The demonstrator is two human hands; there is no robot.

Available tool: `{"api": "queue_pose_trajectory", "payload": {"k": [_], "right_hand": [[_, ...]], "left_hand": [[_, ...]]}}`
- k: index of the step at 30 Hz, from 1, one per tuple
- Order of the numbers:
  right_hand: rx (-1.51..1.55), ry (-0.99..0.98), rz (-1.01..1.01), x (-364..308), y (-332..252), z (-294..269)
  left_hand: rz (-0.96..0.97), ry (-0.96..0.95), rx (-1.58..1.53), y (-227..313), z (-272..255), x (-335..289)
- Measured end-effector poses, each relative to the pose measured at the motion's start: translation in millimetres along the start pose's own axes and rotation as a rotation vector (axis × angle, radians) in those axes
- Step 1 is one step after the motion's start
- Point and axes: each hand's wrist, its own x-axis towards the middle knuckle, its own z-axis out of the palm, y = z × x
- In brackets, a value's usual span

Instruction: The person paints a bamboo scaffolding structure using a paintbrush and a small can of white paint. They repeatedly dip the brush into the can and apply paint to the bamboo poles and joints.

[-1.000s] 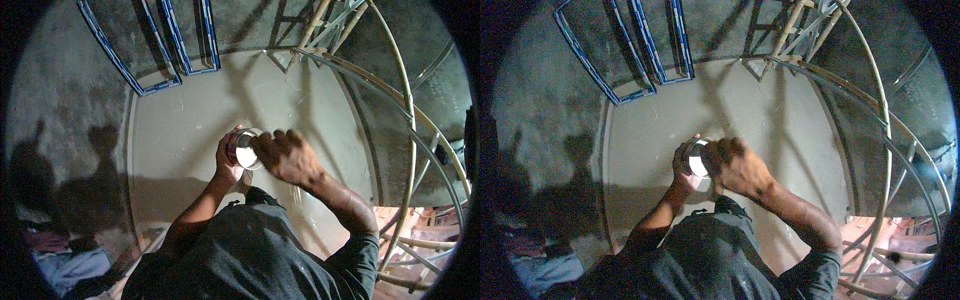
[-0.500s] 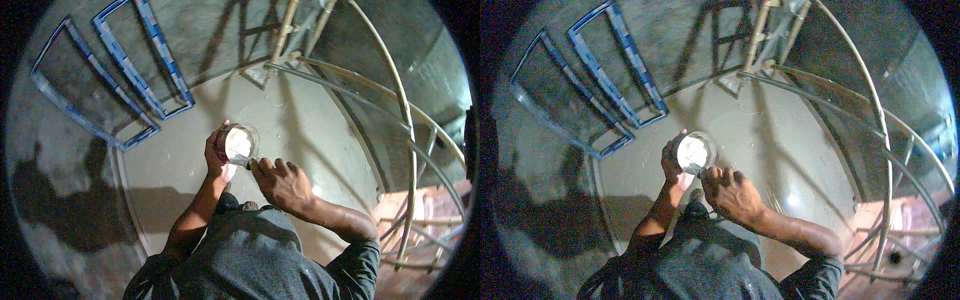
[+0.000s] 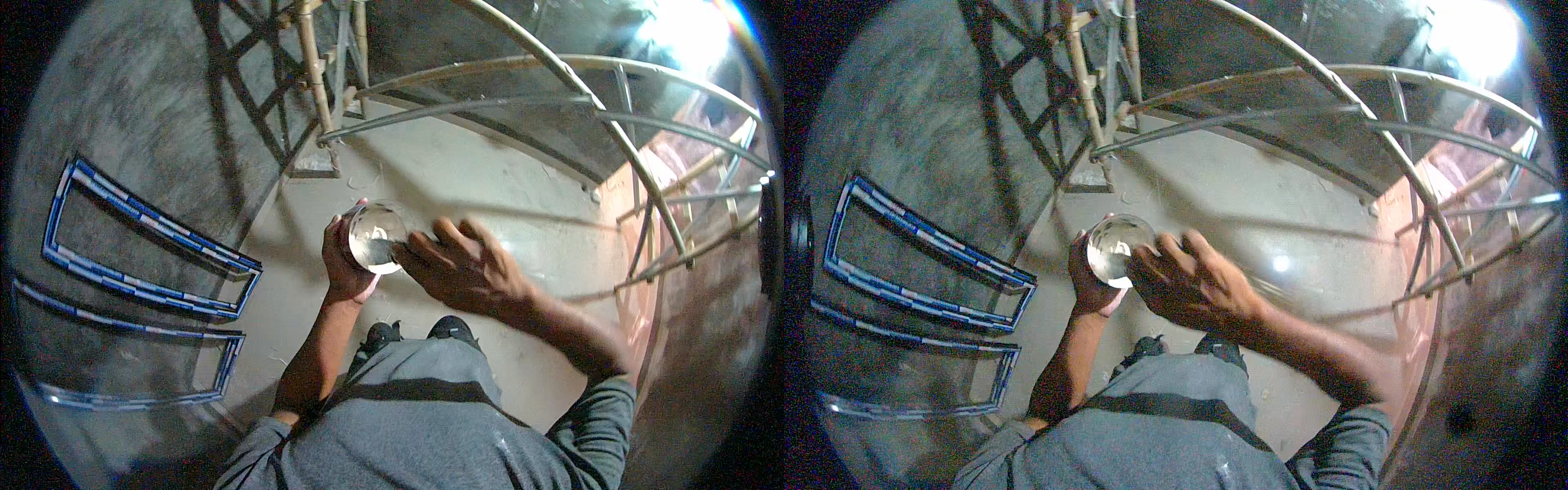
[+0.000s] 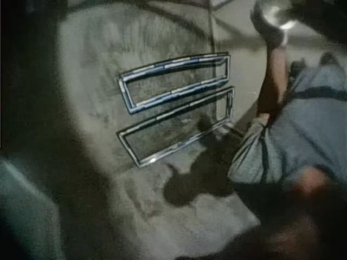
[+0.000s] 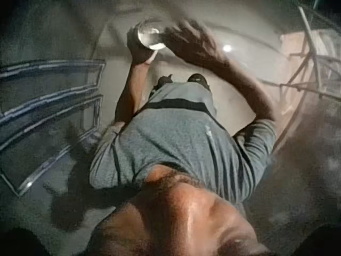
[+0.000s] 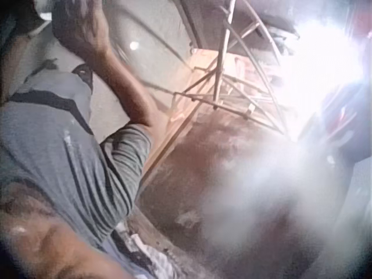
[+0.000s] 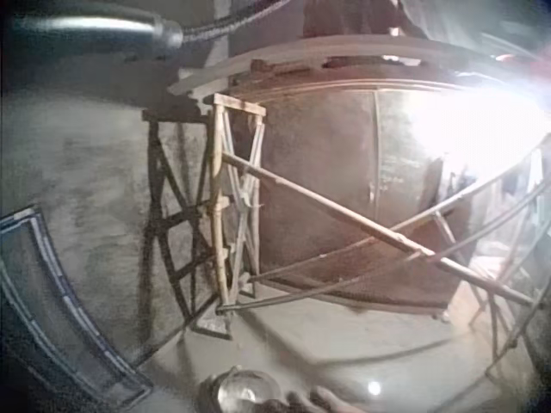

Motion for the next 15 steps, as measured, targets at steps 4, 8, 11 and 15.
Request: {"api": "queue_pose_trajectory", "payload": {"k": [4, 8, 11, 15], "right_hand": [[-0.142, -0.223, -0.118, 44.4, 24.6, -29.3], [0.206, -0.566, 0.509, 30.9, 47.3, -30.8], [0.187, -0.599, 0.57, 35.1, 46.9, -42.7], [-0.455, -0.152, 0.062, 25.4, 8.8, -42.2]], "left_hand": [[-0.076, -0.098, -0.085, -16.7, -0.4, 7.3], [0.061, -0.082, 0.094, -17.0, 6.0, 6.8], [0.134, -0.1, 0.073, -26.2, 11.6, 10.9], [0.024, -0.196, 0.009, -32.4, 23.6, 20.7]]}}
